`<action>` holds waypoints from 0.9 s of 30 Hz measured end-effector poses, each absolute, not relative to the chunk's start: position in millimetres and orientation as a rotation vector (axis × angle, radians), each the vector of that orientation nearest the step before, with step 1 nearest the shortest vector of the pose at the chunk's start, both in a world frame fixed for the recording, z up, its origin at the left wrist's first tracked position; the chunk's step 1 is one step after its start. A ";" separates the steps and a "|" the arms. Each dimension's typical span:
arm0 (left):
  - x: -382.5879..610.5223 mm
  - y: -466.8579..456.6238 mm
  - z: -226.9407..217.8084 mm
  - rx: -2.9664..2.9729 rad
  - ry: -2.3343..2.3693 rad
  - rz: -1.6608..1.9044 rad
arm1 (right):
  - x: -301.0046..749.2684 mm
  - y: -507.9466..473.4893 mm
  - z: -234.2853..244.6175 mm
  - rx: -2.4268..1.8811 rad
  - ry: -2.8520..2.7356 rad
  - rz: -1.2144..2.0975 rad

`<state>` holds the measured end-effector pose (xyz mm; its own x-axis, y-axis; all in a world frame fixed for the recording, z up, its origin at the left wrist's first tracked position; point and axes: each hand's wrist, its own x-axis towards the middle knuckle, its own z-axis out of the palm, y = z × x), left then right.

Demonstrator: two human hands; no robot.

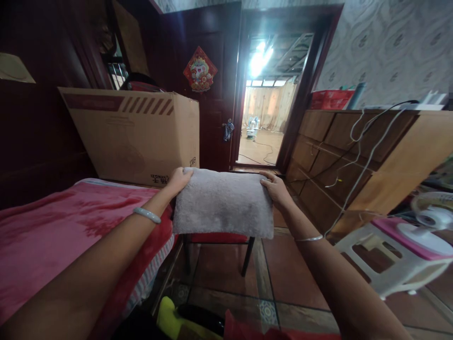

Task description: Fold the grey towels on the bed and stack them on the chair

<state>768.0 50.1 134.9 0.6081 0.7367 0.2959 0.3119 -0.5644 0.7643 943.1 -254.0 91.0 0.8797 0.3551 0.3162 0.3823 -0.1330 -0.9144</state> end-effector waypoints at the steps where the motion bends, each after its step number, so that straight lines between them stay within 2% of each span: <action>1: 766.6 50.9 134.5 2.175 0.829 0.804 | 942.7 -254.7 91.1 -1.770 -0.580 -0.049; 4: 757.6 53.0 135.7 2.225 0.838 0.806 | 938.5 -255.9 95.8 -1.982 -0.615 -0.237; 7: 746.8 48.5 141.9 2.386 0.816 0.916 | 924.4 -249.5 105.7 -2.160 -0.760 -0.616; 10: 740.5 32.9 148.3 2.723 0.488 0.989 | 902.4 -231.7 114.9 -2.175 -1.085 -0.829; 14: 741.8 9.8 144.7 3.044 -0.042 0.772 | 881.9 -207.8 115.3 -2.257 -1.504 -0.813; 17: 745.0 4.2 135.6 3.097 -0.055 0.629 | 879.6 -201.7 108.9 -2.285 -1.591 -0.768; 27: 745.8 10.4 131.1 3.052 -0.094 0.627 | 890.6 -209.7 103.4 -2.177 -1.617 -0.740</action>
